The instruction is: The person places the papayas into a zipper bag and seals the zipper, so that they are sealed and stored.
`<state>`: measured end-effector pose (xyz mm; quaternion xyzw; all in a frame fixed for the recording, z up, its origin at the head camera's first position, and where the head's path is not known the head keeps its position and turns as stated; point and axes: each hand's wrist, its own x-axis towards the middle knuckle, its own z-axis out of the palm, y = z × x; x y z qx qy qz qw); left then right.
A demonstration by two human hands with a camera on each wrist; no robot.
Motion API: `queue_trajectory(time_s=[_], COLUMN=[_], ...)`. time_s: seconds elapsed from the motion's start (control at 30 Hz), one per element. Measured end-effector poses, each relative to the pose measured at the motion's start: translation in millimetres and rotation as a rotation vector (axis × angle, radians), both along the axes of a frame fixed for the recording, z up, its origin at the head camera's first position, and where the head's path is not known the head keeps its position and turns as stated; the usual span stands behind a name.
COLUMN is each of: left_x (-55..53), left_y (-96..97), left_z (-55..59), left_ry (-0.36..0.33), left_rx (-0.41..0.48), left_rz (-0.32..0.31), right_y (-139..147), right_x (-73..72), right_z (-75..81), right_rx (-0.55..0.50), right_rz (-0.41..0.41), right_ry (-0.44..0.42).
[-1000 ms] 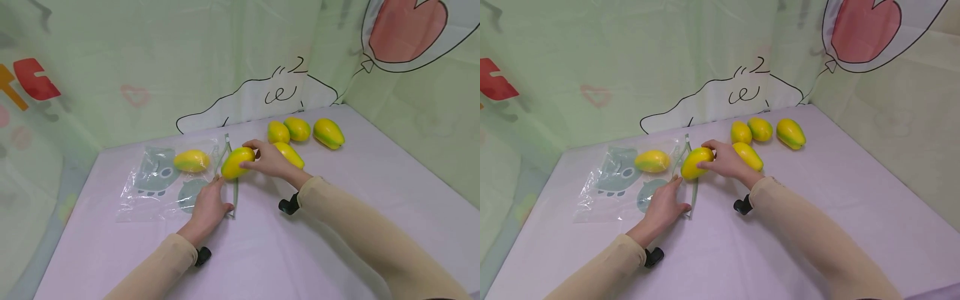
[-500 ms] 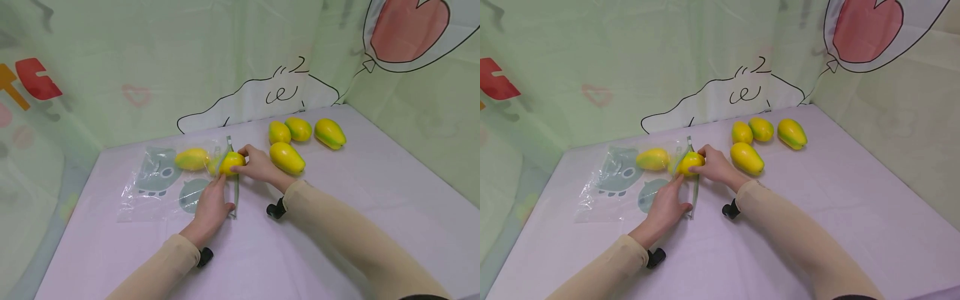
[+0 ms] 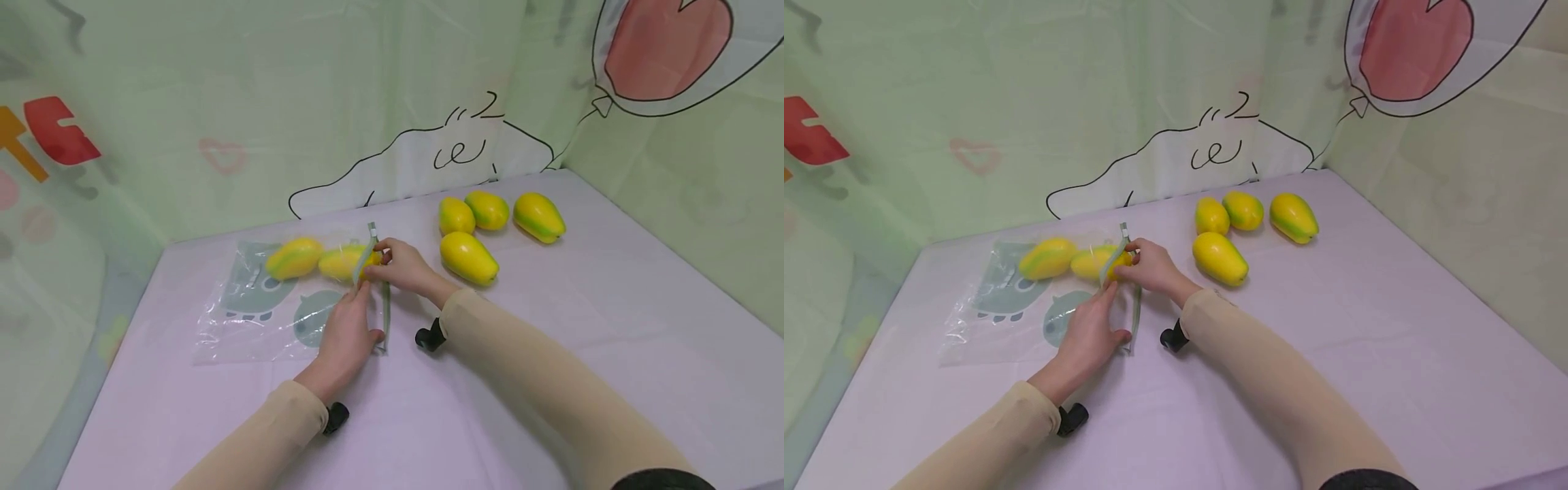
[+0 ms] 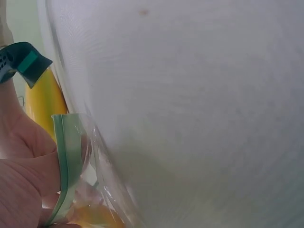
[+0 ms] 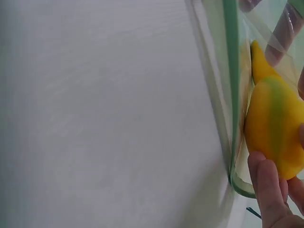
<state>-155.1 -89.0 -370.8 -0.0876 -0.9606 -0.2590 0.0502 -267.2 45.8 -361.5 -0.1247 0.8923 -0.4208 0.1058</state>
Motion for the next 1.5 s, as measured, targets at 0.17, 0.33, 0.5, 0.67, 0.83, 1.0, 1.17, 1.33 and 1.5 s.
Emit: queue_trajectory(time_s=[0.17, 0.33, 0.5, 0.67, 0.83, 1.0, 1.17, 1.33, 1.5], left_x=[-0.1, 0.3, 1.1, 3.2, 4.8, 5.9, 6.4, 7.1, 6.7], left_y=[-0.7, 0.6, 2.7, 2.7, 1.4, 0.5, -0.4, -0.9, -0.4], left_z=[-0.7, -2.3, -2.3, 0.8, 1.9, 1.0, -0.6, 0.0, -0.7], left_ry=[0.009, 0.022, 0.032, 0.013, -0.018, -0.049, -0.056, -0.078, -0.082], left_rx=[-0.009, -0.007, -0.006, 0.032, 0.093, 0.126, 0.122, 0.124, 0.123], left_rz=[0.005, -0.007, -0.021, -0.004, 0.023, 0.038, 0.041, 0.046, 0.046], right_y=[-6.3, -11.8, -11.2, 4.4, 37.5, 80.9, 124.5, 148.3, 148.5], right_x=[-2.1, -0.9, 1.5, 4.1, 7.6, 8.0, 4.3, 4.0, 0.4], right_z=[-3.2, -6.9, -6.2, 3.2, 22.8, 44.7, 56.9, 59.3, 51.1], right_rx=[-0.115, -0.227, -0.241, -0.188, -0.186, -0.167, -0.139, -0.021, 0.155], right_rz=[0.043, 0.147, 0.188, 0.174, 0.181, 0.163, 0.079, -0.036, -0.077], right_ry=[-0.030, -0.089, -0.132, -0.141, -0.151, -0.114, -0.059, 0.022, 0.082])
